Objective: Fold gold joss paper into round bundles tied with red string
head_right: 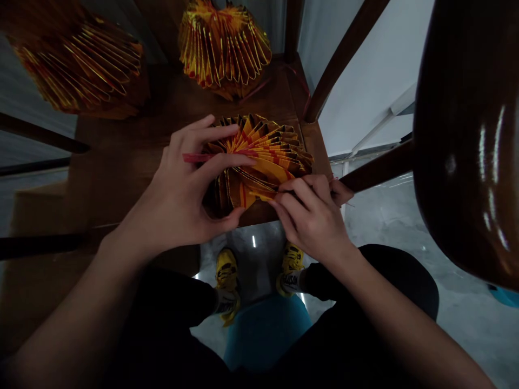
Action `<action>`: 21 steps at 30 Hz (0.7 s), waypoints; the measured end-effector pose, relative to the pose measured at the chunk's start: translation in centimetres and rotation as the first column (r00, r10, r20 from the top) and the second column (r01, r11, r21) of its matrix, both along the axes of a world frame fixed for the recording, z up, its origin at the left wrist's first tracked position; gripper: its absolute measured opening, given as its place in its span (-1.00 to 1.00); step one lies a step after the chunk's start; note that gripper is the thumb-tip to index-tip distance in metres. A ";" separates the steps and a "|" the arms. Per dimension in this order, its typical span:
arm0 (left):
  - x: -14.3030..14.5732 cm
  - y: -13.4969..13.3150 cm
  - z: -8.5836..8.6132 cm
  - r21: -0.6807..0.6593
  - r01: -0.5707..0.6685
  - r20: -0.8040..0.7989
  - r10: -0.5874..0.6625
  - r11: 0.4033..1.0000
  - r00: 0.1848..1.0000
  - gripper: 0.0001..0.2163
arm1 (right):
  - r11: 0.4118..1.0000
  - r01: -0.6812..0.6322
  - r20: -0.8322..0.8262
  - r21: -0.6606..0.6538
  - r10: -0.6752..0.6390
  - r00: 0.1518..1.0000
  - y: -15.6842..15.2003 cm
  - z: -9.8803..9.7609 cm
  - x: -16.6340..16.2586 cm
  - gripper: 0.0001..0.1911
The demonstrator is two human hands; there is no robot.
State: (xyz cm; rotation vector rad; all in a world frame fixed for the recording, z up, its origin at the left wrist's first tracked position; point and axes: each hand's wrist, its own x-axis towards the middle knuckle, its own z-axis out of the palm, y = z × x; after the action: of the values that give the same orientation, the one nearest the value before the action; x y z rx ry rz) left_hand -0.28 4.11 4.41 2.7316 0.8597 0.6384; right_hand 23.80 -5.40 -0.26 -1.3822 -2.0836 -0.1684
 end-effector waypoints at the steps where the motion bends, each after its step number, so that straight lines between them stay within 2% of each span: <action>1: 0.1 0.0 0.0 -0.004 -0.005 -0.003 0.005 1.000 1.000 -0.44 | 1.000 0.030 -0.036 0.000 -0.030 0.999 0.1 0.0 -0.3 -0.95; 5: 0.8 -0.3 0.0 -0.016 -0.046 -0.013 0.046 0.999 0.999 -0.42 | 0.991 0.126 -0.137 0.045 -0.119 0.983 0.4 0.3 -1.6 -0.97; 15: 1.9 -0.4 -0.1 0.013 -0.071 -0.059 0.072 0.997 0.996 -0.36 | 0.963 0.262 -0.111 0.062 -0.254 0.961 0.2 -0.3 -4.0 -0.90; 21: 1.9 -0.3 -0.2 0.027 -0.074 -0.078 0.076 0.997 0.994 -0.32 | 0.972 0.213 -0.101 0.096 -0.203 0.974 0.8 -0.3 -4.3 -0.97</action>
State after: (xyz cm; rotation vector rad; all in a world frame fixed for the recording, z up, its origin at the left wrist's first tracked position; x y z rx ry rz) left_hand 1.66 3.79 4.25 2.7739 0.9825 0.5613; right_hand 19.51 -4.57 -0.54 -1.5130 -1.8266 -0.2937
